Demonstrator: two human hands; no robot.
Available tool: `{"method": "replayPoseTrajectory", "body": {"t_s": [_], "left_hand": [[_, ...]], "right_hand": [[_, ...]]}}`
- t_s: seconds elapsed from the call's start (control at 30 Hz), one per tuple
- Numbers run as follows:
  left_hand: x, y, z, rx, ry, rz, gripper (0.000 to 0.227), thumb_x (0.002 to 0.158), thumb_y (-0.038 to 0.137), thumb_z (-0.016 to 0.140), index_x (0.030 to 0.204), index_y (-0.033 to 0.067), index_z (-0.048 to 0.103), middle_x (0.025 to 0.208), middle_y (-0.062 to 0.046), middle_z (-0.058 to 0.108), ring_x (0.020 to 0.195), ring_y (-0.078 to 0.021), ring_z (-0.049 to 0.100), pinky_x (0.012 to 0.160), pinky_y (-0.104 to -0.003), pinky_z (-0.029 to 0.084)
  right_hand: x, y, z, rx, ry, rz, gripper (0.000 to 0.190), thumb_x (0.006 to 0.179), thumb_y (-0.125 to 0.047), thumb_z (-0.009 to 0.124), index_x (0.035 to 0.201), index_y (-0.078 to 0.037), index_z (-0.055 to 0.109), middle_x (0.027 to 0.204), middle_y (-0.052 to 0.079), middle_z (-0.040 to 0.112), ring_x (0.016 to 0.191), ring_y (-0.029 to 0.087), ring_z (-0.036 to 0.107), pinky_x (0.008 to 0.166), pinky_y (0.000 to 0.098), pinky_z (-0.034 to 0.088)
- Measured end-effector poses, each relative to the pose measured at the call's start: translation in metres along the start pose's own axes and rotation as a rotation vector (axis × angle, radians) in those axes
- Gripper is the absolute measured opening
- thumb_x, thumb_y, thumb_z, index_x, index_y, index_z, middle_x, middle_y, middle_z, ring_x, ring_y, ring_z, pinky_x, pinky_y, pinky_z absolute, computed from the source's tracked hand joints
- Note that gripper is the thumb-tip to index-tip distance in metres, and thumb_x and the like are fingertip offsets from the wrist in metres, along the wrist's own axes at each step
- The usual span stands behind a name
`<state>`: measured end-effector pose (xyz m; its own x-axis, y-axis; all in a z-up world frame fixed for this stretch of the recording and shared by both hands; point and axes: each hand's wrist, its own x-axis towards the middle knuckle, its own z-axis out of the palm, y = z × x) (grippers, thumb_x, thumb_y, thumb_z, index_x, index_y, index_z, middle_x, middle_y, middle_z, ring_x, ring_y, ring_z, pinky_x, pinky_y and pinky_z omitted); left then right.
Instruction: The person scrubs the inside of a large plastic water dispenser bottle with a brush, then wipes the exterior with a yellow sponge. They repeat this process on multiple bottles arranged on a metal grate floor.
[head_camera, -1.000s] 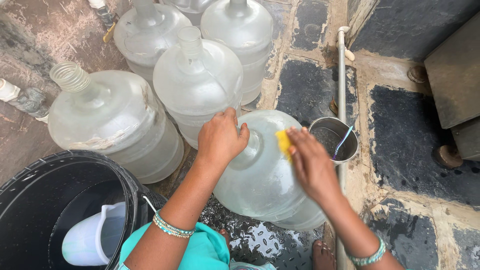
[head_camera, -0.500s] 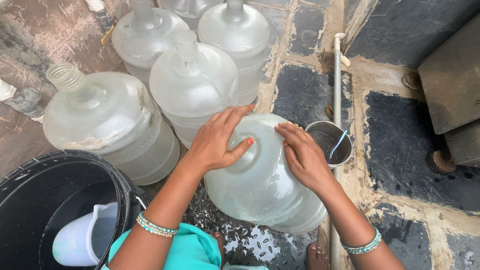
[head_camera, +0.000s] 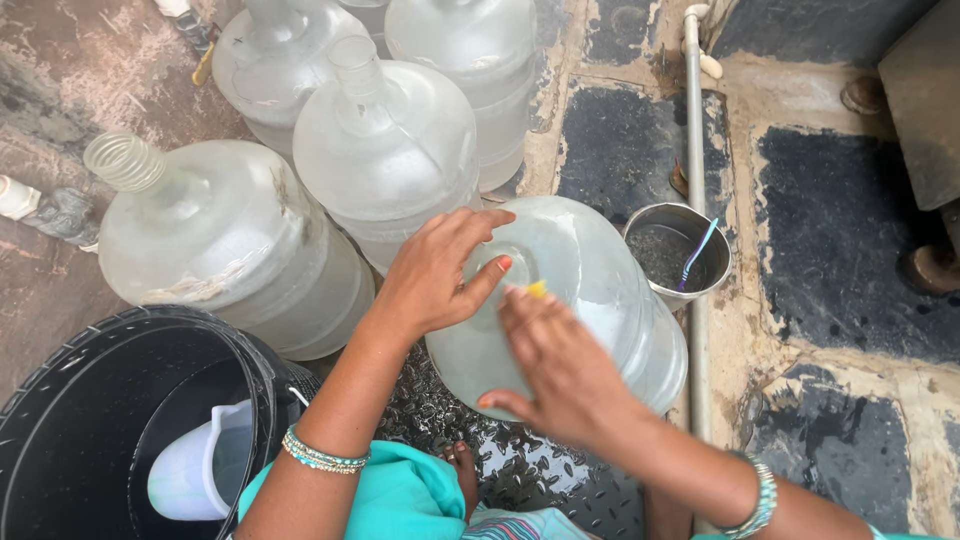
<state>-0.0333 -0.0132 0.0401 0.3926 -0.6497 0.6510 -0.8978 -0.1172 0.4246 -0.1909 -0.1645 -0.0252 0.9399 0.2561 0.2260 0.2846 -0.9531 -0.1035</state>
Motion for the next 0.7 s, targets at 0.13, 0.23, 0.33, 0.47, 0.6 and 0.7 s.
{"method": "replayPoseTrajectory", "body": {"t_s": [0.13,0.23,0.33,0.47,0.6,0.7], "left_hand": [[0.002,-0.006,0.006,0.069,-0.036,-0.174,0.028,0.087,0.034,0.076,0.096,0.0078,0.073,0.082,-0.012,0.068,0.076,-0.0354,0.067,0.069,-0.046,0.052],[0.011,-0.006,0.013,0.095,-0.042,-0.38,0.031,0.084,0.038,0.077,0.083,0.0071,0.077,0.074,-0.013,0.067,0.065,-0.0345,0.066,0.062,-0.046,0.051],[0.017,-0.005,0.018,0.15,-0.019,-0.48,0.031,0.084,0.037,0.076,0.079,0.0067,0.078,0.074,-0.015,0.069,0.064,-0.0355,0.067,0.062,-0.046,0.052],[0.019,-0.008,0.018,0.266,-0.11,-0.679,0.026,0.086,0.034,0.072,0.084,0.0084,0.079,0.078,-0.022,0.072,0.07,-0.0379,0.07,0.07,-0.045,0.054],[0.018,-0.015,0.017,0.291,-0.055,-0.607,0.021,0.082,0.027,0.071,0.083,0.0073,0.079,0.083,-0.021,0.073,0.075,-0.0387,0.07,0.074,-0.046,0.055],[0.013,-0.024,0.016,0.287,0.006,-0.542,0.019,0.08,0.024,0.07,0.08,0.0067,0.078,0.087,-0.019,0.074,0.078,-0.0387,0.07,0.074,-0.047,0.055]], "right_hand": [[-0.002,0.063,-0.028,0.076,0.119,0.227,0.095,0.096,-0.067,0.046,0.156,0.005,0.032,0.165,0.03,0.026,0.153,0.042,0.023,0.124,0.0528,0.017],[0.003,0.054,-0.024,0.049,0.233,0.278,0.096,0.097,-0.071,0.041,0.16,0.001,0.032,0.167,0.028,0.027,0.158,0.044,0.017,0.126,0.0592,0.009],[-0.017,-0.005,0.004,0.047,0.21,0.171,0.106,0.09,-0.081,0.039,0.157,0.001,0.03,0.162,0.022,0.032,0.155,0.037,0.019,0.122,0.0648,0.0],[-0.037,-0.047,0.042,-0.316,0.217,-0.119,0.091,0.099,-0.076,0.036,0.16,-0.009,0.034,0.166,0.006,0.034,0.156,0.022,0.023,0.122,0.0601,-0.014],[-0.039,0.003,0.051,-0.274,0.433,-0.079,0.084,0.106,-0.076,0.032,0.161,-0.013,0.038,0.169,0.007,0.031,0.158,0.025,0.018,0.123,0.0587,-0.018],[-0.036,0.045,0.057,0.152,0.535,0.19,0.086,0.101,-0.067,0.024,0.161,-0.006,0.026,0.168,0.014,0.027,0.161,0.03,0.018,0.123,0.0628,-0.017]]}}
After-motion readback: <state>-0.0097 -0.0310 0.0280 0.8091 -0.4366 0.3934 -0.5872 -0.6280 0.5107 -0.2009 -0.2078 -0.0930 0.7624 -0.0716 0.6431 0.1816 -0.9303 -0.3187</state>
